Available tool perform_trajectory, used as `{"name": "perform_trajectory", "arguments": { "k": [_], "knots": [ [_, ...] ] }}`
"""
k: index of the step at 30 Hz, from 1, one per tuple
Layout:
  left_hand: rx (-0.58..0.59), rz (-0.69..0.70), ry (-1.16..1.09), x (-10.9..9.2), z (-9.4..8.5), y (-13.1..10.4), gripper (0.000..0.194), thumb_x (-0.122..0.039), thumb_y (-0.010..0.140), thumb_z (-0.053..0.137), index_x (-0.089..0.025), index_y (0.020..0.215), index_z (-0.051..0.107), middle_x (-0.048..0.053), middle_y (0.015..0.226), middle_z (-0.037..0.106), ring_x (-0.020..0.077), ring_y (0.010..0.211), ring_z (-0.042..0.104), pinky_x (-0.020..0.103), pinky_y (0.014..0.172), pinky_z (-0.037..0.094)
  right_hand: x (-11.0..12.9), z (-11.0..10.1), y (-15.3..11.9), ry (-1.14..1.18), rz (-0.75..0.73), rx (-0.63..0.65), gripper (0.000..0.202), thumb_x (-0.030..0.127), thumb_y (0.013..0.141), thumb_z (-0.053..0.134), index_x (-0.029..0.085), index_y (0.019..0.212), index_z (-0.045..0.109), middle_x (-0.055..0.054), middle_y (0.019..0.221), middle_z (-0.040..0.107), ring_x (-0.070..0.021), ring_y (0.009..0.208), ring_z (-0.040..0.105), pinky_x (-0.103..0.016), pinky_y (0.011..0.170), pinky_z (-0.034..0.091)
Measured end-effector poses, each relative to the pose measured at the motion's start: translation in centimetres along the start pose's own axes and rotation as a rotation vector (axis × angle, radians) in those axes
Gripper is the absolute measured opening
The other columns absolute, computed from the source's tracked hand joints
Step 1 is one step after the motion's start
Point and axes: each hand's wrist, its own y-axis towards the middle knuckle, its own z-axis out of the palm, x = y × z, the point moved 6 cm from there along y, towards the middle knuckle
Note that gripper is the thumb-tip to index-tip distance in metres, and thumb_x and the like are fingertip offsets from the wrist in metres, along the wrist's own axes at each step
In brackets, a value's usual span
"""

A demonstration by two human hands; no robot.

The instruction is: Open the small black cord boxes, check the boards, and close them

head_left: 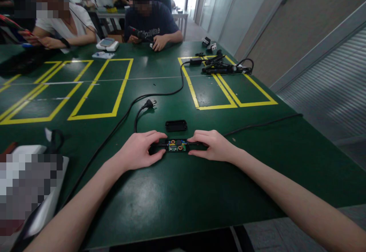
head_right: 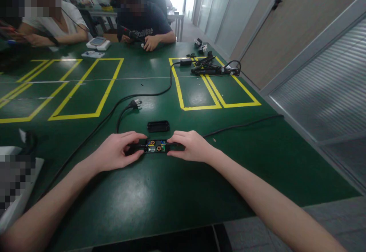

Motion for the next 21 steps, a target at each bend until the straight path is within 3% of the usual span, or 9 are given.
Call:
{"name": "perform_trajectory", "arguments": {
  "k": [5,13,16,21],
  "knots": [
    [-0.033,0.034,-0.03,-0.41,-0.17,0.18,0.015,-0.024,0.093,0.055,-0.019,0.096,0.069,0.0,0.083,0.068,0.0095,0.059,0.06,0.02,0.054,0.044,-0.14,0.17,-0.01,-0.146,-0.057,0.002,0.025,0.04,0.104,0.06,0.017,0.106,0.069,-0.006,0.088,0.072,-0.0153,0.07,0.067,-0.025,0.058,0.046],
    [-0.059,0.054,-0.071,-0.23,0.23,0.13,0.013,-0.024,0.092,0.057,-0.018,0.095,0.069,0.0,0.079,0.067,0.0092,0.058,0.058,0.02,0.055,0.043,0.56,-0.26,0.45,-0.248,-0.166,-0.05,0.024,0.035,0.105,0.058,0.016,0.097,0.071,-0.009,0.088,0.073,-0.0196,0.076,0.064,-0.032,0.066,0.052],
    [-0.082,0.092,-0.037,-0.14,0.1,0.17,0.019,-0.024,0.096,0.055,-0.018,0.104,0.072,0.002,0.086,0.071,0.0119,0.068,0.065,0.021,0.062,0.048,0.42,-0.26,0.54,-0.254,-0.15,-0.032,0.024,0.035,0.104,0.058,0.017,0.098,0.072,-0.01,0.093,0.073,-0.0202,0.08,0.065,-0.033,0.069,0.054],
    [-0.086,0.108,-0.042,0.0,0.27,0.41,0.02,-0.022,0.098,0.053,-0.018,0.099,0.073,0.006,0.097,0.072,0.0165,0.086,0.07,0.026,0.076,0.055,0.38,-0.37,0.68,-0.243,-0.132,0.005,0.018,0.029,0.102,0.058,0.018,0.099,0.072,-0.01,0.095,0.074,-0.0208,0.082,0.066,-0.034,0.071,0.055]
  ]
}}
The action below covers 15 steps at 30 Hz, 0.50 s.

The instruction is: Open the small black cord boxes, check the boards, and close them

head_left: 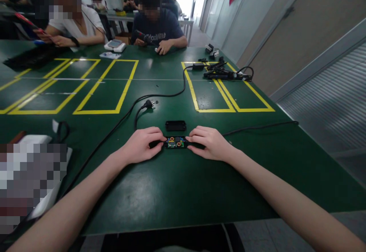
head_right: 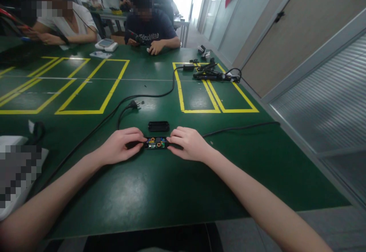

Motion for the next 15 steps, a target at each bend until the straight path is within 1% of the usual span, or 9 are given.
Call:
{"name": "perform_trajectory", "arguments": {
  "k": [5,10,12,13,15],
  "knots": [
    [0.027,0.019,0.042,-0.41,0.13,0.19,0.02,-0.019,0.098,0.051,-0.018,0.091,0.07,0.007,0.099,0.071,0.018,0.09,0.068,0.028,0.08,0.056,0.15,-0.17,0.2,-0.024,-0.017,-0.026,0.021,0.021,0.102,0.053,0.018,0.094,0.072,-0.009,0.091,0.074,-0.0198,0.078,0.065,-0.034,0.07,0.055],
    [0.044,0.016,0.078,-0.72,0.13,0.32,0.018,-0.018,0.095,0.052,-0.019,0.094,0.071,0.007,0.102,0.071,0.0188,0.092,0.068,0.029,0.08,0.057,-0.01,0.07,0.13,-0.009,0.009,-0.025,0.026,0.022,0.104,0.051,0.019,0.089,0.073,-0.009,0.091,0.074,-0.0194,0.078,0.065,-0.034,0.07,0.055],
    [0.027,0.023,0.078,-0.74,0.08,0.32,0.018,-0.02,0.093,0.054,-0.019,0.099,0.071,0.007,0.102,0.071,0.0197,0.093,0.069,0.031,0.082,0.058,-0.15,-0.01,0.05,-0.005,0.028,-0.05,0.023,0.025,0.103,0.054,0.019,0.094,0.075,-0.009,0.092,0.075,-0.02,0.078,0.066,-0.035,0.071,0.055],
    [0.014,0.033,0.082,-0.75,0.02,0.3,0.02,-0.021,0.093,0.055,-0.018,0.103,0.071,0.008,0.104,0.071,0.0203,0.093,0.069,0.031,0.083,0.058,-0.28,-0.08,0.01,-0.009,0.045,-0.07,0.022,0.026,0.103,0.055,0.019,0.099,0.076,-0.009,0.094,0.075,-0.0206,0.08,0.067,-0.036,0.072,0.056],
    [-0.018,0.054,0.105,-0.75,-0.13,0.23,0.028,-0.025,0.094,0.056,-0.018,0.117,0.071,0.01,0.11,0.072,0.0219,0.097,0.07,0.034,0.086,0.059,-0.66,-0.17,-0.08,-0.025,0.097,-0.11,0.024,0.029,0.103,0.057,0.02,0.116,0.074,-0.012,0.107,0.076,-0.0238,0.092,0.07,-0.041,0.08,0.058]
  ]
}}
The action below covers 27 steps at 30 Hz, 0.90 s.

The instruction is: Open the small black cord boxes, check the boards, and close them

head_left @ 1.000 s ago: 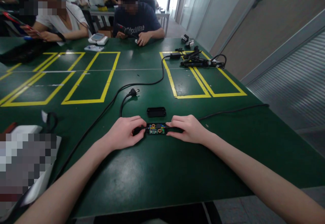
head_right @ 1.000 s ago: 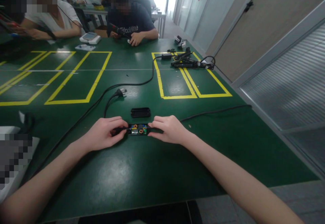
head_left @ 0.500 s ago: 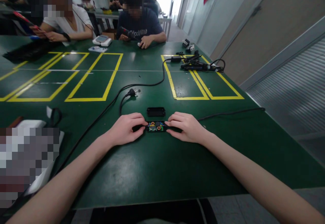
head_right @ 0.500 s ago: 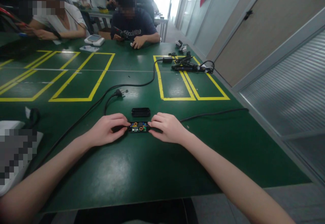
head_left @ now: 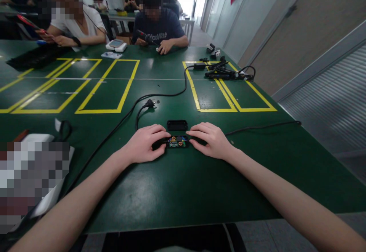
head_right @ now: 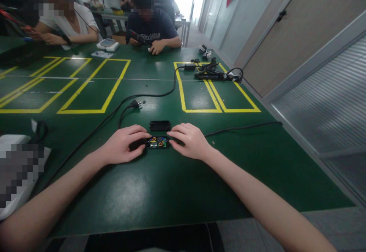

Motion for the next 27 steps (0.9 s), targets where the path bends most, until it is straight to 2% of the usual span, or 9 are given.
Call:
{"name": "perform_trajectory", "arguments": {
  "k": [2,5,7,10,13,16,19,23,27],
  "knots": [
    [-0.027,-0.001,0.036,0.2,-0.1,-0.1,0.039,-0.031,0.097,0.057,-0.018,0.133,0.065,0.013,0.124,0.07,0.0254,0.109,0.069,0.04,0.095,0.059,-0.5,0.3,-0.1,-0.018,0.066,-0.007,0.038,0.033,0.103,0.058,0.02,0.137,0.066,-0.016,0.132,0.07,-0.0299,0.115,0.068,-0.049,0.095,0.058],
    [-0.018,-0.038,0.083,0.7,0.5,-0.3,0.056,-0.042,0.096,0.066,-0.022,0.147,0.056,0.017,0.152,0.056,0.0346,0.137,0.056,0.055,0.113,0.049,-1.1,1.4,-0.3,-0.033,0.127,0.067,0.053,0.039,0.102,0.059,0.023,0.152,0.054,-0.018,0.159,0.05,-0.036,0.143,0.051,-0.064,0.115,0.043],
    [0.02,-0.067,0.098,1.2,1.2,-0.4,0.068,-0.047,0.091,0.072,-0.023,0.152,0.052,0.018,0.164,0.042,0.0392,0.149,0.043,0.061,0.119,0.041,-1.3,2.0,-0.4,-0.033,0.138,0.11,0.05,0.039,0.103,0.059,0.025,0.151,0.056,-0.017,0.16,0.049,-0.036,0.148,0.047,-0.069,0.121,0.032],
    [0.064,-0.081,0.099,1.6,2.0,-0.5,0.067,-0.047,0.091,0.074,-0.024,0.151,0.055,0.017,0.169,0.034,0.0384,0.154,0.037,0.061,0.121,0.039,-1.0,2.2,-0.5,-0.005,0.114,0.122,0.041,0.033,0.103,0.059,0.026,0.143,0.064,-0.016,0.154,0.057,-0.034,0.145,0.051,-0.072,0.123,0.026],
    [0.068,-0.043,0.086,1.5,2.2,-0.4,0.055,-0.046,0.092,0.074,-0.023,0.141,0.065,0.017,0.166,0.04,0.0366,0.15,0.045,0.058,0.119,0.043,-0.4,1.8,-0.3,0.06,0.07,0.114,0.032,0.027,0.104,0.056,0.026,0.132,0.071,-0.014,0.148,0.063,-0.031,0.139,0.057,-0.07,0.122,0.03],
    [0.065,0.002,0.072,1.1,2.0,-0.3,0.052,-0.047,0.092,0.073,-0.023,0.138,0.067,0.017,0.161,0.048,0.035,0.139,0.057,0.055,0.114,0.05,-0.2,1.2,-0.1,0.162,0.08,0.082,0.027,0.025,0.105,0.053,0.025,0.122,0.074,-0.014,0.144,0.064,-0.0274,0.128,0.064,-0.062,0.116,0.045],
    [0.046,0.014,0.077,0.7,1.8,-0.3,0.051,-0.045,0.093,0.073,-0.022,0.138,0.067,0.017,0.16,0.049,0.0346,0.133,0.062,0.053,0.11,0.053,-0.2,0.9,-0.1,0.297,0.114,0.028,0.024,0.025,0.105,0.054,0.022,0.116,0.075,-0.015,0.141,0.061,-0.0235,0.111,0.07,-0.05,0.102,0.059],
    [0.011,0.042,0.068,0.1,1.6,-0.2,0.047,-0.041,0.093,0.073,-0.019,0.134,0.069,0.019,0.159,0.05,0.0341,0.133,0.062,0.051,0.108,0.055,-0.3,0.9,-0.1,0.429,0.168,-0.032,0.023,0.022,0.104,0.055,0.021,0.116,0.075,-0.015,0.136,0.06,-0.0201,0.1,0.072,-0.045,0.096,0.063],
    [-0.001,0.046,0.049,-0.1,1.3,0.0,0.043,-0.038,0.091,0.075,-0.02,0.13,0.071,0.017,0.156,0.054,0.0334,0.134,0.062,0.052,0.109,0.055,-0.5,0.8,0.0,0.436,0.202,-0.055,0.024,0.021,0.104,0.055,0.022,0.118,0.075,-0.014,0.13,0.064,-0.0238,0.111,0.07,-0.046,0.099,0.062]
  ]
}}
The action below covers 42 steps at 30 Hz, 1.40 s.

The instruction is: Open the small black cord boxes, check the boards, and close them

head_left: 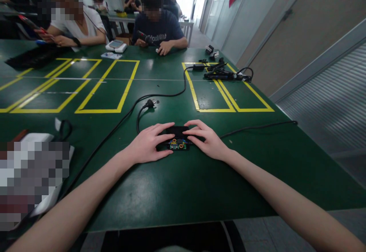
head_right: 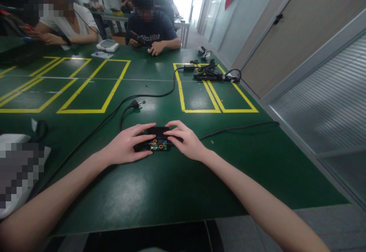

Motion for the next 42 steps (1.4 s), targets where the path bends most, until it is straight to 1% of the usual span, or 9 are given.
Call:
{"name": "perform_trajectory", "arguments": {
  "k": [2,7,13,16,20,24,37,40,42],
  "knots": [
    [0.001,0.0,-0.003,-0.03,-0.07,0.04,0.041,-0.037,0.091,0.075,-0.019,0.127,0.072,0.017,0.155,0.054,0.0333,0.132,0.062,0.052,0.11,0.055,0.03,-0.05,0.03,-0.008,0.0,-0.015,0.025,0.019,0.103,0.054,0.021,0.118,0.075,-0.014,0.129,0.065,-0.0249,0.117,0.069,-0.045,0.1,0.062],
    [-0.006,-0.002,0.006,0.06,0.1,0.01,0.043,-0.037,0.091,0.075,-0.015,0.128,0.071,0.02,0.156,0.053,0.0348,0.134,0.061,0.052,0.11,0.055,-0.11,0.35,-0.11,0.014,0.007,-0.009,0.029,0.015,0.103,0.053,0.018,0.124,0.072,-0.016,0.136,0.062,-0.0211,0.105,0.073,-0.044,0.1,0.062],
    [-0.054,0.032,-0.014,0.03,0.06,-0.07,0.041,-0.036,0.091,0.074,-0.017,0.128,0.07,0.019,0.15,0.058,0.0333,0.13,0.064,0.052,0.108,0.056,-0.1,0.35,-0.12,0.053,0.005,-0.004,0.03,0.019,0.103,0.054,0.023,0.125,0.073,-0.013,0.137,0.063,-0.0201,0.101,0.074,-0.045,0.098,0.063],
    [-0.079,0.043,-0.052,-0.05,-0.07,-0.11,0.05,-0.034,0.092,0.074,-0.018,0.138,0.062,0.018,0.149,0.058,0.0323,0.131,0.063,0.05,0.108,0.056,-0.05,0.19,-0.15,0.065,0.009,-0.009,0.03,0.019,0.103,0.054,0.024,0.126,0.074,-0.012,0.136,0.063,-0.0206,0.103,0.073,-0.045,0.1,0.062],
    [-0.094,0.002,-0.117,0.06,-0.17,-0.14,0.073,-0.03,0.09,0.076,-0.026,0.155,0.045,0.015,0.152,0.055,0.0304,0.136,0.059,0.047,0.111,0.055,-0.09,0.0,-0.25,0.076,0.018,-0.022,0.031,0.019,0.102,0.055,0.025,0.127,0.074,-0.013,0.136,0.064,-0.0235,0.115,0.07,-0.047,0.104,0.06],
    [-0.105,-0.014,-0.146,0.11,-0.25,-0.17,0.081,-0.029,0.088,0.077,-0.028,0.16,0.039,0.015,0.154,0.052,0.0309,0.139,0.057,0.048,0.114,0.053,-0.08,-0.1,-0.25,0.084,0.01,-0.029,0.032,0.019,0.102,0.055,0.024,0.129,0.073,-0.014,0.138,0.063,-0.0246,0.121,0.068,-0.047,0.105,0.059],
    [-0.094,-0.043,-0.149,0.44,0.06,-0.27,0.08,-0.029,0.087,0.077,-0.024,0.158,0.04,0.016,0.153,0.055,0.0302,0.137,0.06,0.046,0.114,0.053,-0.07,0.18,-0.29,0.033,-0.023,-0.021,0.041,0.019,0.101,0.057,0.026,0.14,0.065,-0.013,0.141,0.063,-0.0269,0.133,0.06,-0.051,0.111,0.054],
    [-0.087,-0.062,-0.182,0.58,0.12,-0.18,0.072,-0.03,0.086,0.078,-0.024,0.15,0.048,0.015,0.151,0.057,0.0294,0.135,0.062,0.046,0.114,0.054,-0.34,0.38,-0.32,0.026,-0.003,-0.001,0.037,0.02,0.103,0.054,0.025,0.137,0.067,-0.014,0.141,0.063,-0.0257,0.125,0.066,-0.05,0.108,0.057],
    [-0.084,-0.062,-0.2,0.56,0.09,-0.1,0.056,-0.03,0.085,0.078,-0.023,0.138,0.057,0.015,0.151,0.058,0.0288,0.132,0.064,0.046,0.111,0.056,-0.39,0.44,-0.32,0.031,0.002,0.011,0.034,0.019,0.104,0.052,0.024,0.132,0.07,-0.014,0.141,0.062,-0.0229,0.113,0.07,-0.047,0.104,0.06]
  ]
}}
